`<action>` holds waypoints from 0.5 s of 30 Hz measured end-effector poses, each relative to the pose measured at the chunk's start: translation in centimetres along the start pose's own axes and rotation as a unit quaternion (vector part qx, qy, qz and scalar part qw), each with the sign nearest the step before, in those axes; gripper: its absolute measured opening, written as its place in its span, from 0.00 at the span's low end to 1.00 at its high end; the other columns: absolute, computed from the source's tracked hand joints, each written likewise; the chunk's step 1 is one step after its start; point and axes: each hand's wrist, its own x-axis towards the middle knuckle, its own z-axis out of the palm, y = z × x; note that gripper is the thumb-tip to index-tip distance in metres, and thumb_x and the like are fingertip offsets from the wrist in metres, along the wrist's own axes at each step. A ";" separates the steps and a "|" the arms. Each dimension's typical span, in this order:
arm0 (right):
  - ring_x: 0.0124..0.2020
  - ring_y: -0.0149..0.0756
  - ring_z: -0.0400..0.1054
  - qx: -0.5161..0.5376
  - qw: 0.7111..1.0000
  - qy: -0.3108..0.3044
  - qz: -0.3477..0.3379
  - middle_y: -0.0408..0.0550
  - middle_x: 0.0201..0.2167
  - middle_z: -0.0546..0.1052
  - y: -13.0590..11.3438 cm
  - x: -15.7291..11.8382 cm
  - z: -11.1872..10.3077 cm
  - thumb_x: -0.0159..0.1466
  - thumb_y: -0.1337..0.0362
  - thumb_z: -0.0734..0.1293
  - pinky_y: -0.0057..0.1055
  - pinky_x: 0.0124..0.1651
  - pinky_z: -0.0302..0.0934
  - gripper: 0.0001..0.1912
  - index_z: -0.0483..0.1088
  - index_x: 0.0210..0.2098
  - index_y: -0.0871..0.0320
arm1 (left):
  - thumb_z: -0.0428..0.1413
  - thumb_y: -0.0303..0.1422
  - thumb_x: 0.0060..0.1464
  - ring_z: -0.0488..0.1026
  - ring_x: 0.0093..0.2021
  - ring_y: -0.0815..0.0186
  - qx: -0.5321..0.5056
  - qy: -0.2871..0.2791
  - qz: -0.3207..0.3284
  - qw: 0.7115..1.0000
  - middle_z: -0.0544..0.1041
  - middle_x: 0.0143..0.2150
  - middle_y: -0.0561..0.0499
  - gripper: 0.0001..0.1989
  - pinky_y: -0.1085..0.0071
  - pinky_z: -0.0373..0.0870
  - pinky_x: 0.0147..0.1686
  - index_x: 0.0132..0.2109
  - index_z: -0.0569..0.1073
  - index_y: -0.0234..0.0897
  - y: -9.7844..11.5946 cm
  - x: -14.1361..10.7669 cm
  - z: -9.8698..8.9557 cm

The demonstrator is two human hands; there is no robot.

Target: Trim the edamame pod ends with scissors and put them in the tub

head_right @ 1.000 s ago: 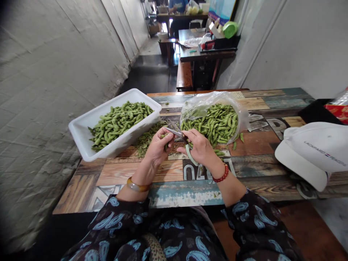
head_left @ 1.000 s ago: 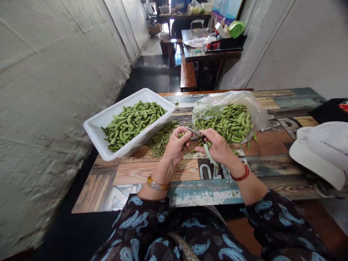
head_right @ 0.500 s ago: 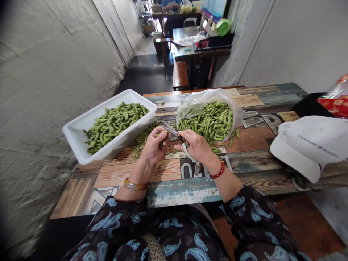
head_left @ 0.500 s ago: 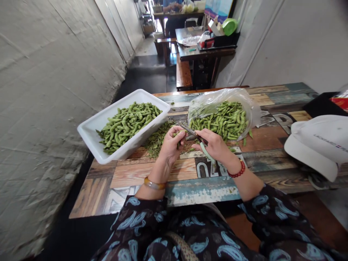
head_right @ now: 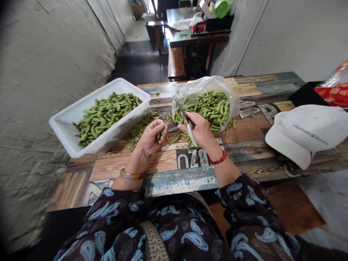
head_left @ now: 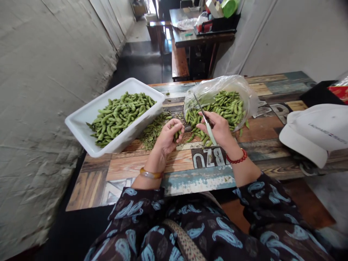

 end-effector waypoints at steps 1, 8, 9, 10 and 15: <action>0.38 0.41 0.73 -0.002 1.000 -0.007 -0.005 0.50 0.35 0.77 0.0 0.0 0.1 0.63 0.48 0.69 0.39 0.46 0.69 0.24 0.73 0.51 0.57 | 0.63 0.37 0.48 0.58 0.19 0.75 0.064 -0.003 0.022 0.998 0.68 0.23 0.58 0.12 0.78 0.50 0.18 0.32 0.68 0.37 -0.3 0.1 0.1; 0.39 0.43 0.72 -0.012 1.000 -0.022 -0.018 0.50 0.36 0.78 -0.1 -0.2 0.5 0.63 0.46 0.69 0.40 0.47 0.68 0.25 0.73 0.52 0.56 | 0.62 0.31 0.47 0.67 0.29 0.65 0.461 -0.004 0.163 0.873 0.74 0.26 0.52 0.03 0.72 0.59 0.32 0.27 0.76 0.38 -2.4 0.5 0.1; 0.39 0.42 0.72 -0.013 0.999 -0.022 -0.019 0.50 0.35 0.78 -0.1 -0.2 0.6 0.63 0.46 0.69 0.40 0.47 0.68 0.25 0.73 0.52 0.56 | 0.63 0.31 0.46 0.66 0.28 0.65 0.488 -0.009 0.162 0.858 0.74 0.26 0.51 0.03 0.72 0.59 0.32 0.28 0.76 0.39 -2.7 0.4 0.0; 0.39 0.42 0.72 -0.014 0.999 -0.022 -0.020 0.50 0.35 0.78 -0.1 -0.2 0.6 0.63 0.46 0.68 0.39 0.47 0.68 0.25 0.73 0.52 0.56 | 0.64 0.31 0.45 0.66 0.28 0.64 0.507 -0.011 0.161 0.847 0.74 0.26 0.51 0.04 0.71 0.58 0.31 0.27 0.76 0.39 -2.9 0.4 0.0; 0.39 0.42 0.72 -0.008 0.999 -0.027 -0.028 0.50 0.36 0.78 -0.3 -0.2 0.7 0.63 0.49 0.69 0.40 0.48 0.68 0.23 0.73 0.51 0.57 | 0.64 0.30 0.44 0.63 0.26 0.65 0.505 -0.013 0.144 0.851 0.73 0.25 0.51 0.03 0.71 0.55 0.30 0.27 0.76 0.39 -2.7 0.4 -0.1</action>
